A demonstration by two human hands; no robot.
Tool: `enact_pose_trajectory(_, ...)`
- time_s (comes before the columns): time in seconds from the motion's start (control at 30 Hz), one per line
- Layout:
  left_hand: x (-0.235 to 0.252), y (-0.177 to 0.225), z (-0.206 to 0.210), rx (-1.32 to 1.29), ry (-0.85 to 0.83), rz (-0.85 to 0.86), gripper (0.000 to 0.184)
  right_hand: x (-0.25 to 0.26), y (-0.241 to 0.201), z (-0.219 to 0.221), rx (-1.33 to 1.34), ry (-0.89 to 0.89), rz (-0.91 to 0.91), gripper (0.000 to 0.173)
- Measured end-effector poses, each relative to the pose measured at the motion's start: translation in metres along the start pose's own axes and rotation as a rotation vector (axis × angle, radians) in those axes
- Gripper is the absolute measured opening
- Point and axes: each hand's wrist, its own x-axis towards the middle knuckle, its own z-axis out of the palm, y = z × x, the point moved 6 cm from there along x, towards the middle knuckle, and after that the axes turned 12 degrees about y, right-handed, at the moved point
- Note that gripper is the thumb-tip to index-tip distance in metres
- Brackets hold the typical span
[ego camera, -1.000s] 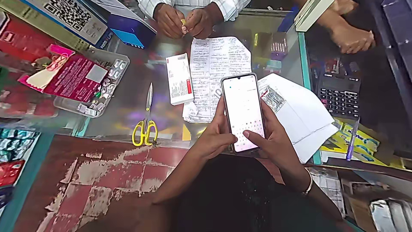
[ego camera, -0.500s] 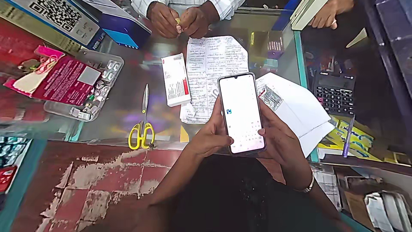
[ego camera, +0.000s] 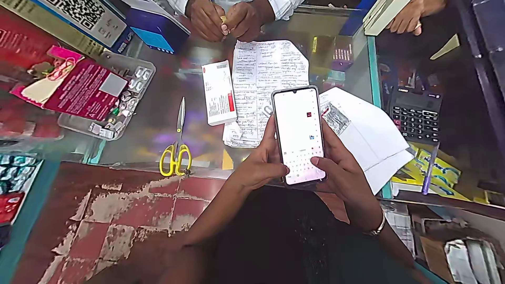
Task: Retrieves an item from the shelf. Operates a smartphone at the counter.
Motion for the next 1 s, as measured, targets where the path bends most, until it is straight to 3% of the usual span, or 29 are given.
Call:
enact_pose_trajectory(0.17, 0.000, 0.000, 0.000, 0.017, 0.010, -0.001, 0.117, -0.001, -0.001, 0.004, -0.044, -0.012, -0.001, 0.108)
enact_pose_trajectory(0.33, 0.000, -0.001, -0.001, 0.018, 0.019, 0.009, 0.117, -0.002, 0.001, 0.002, -0.160, 0.042, -0.008, 0.112)
enact_pose_trajectory(0.53, -0.002, -0.001, 0.000, 0.012, -0.045, 0.023, 0.116, -0.005, -0.002, 0.003, -0.133, 0.015, -0.054, 0.107)
enact_pose_trajectory(0.73, -0.003, -0.002, 0.002, -0.002, -0.088, 0.039, 0.114, -0.001, -0.013, -0.006, -0.303, 0.168, -0.201, 0.074)
enact_pose_trajectory(1.0, -0.004, -0.003, 0.003, -0.004, -0.127, 0.042, 0.115, 0.001, -0.018, -0.007, -0.297, 0.179, -0.195, 0.068)
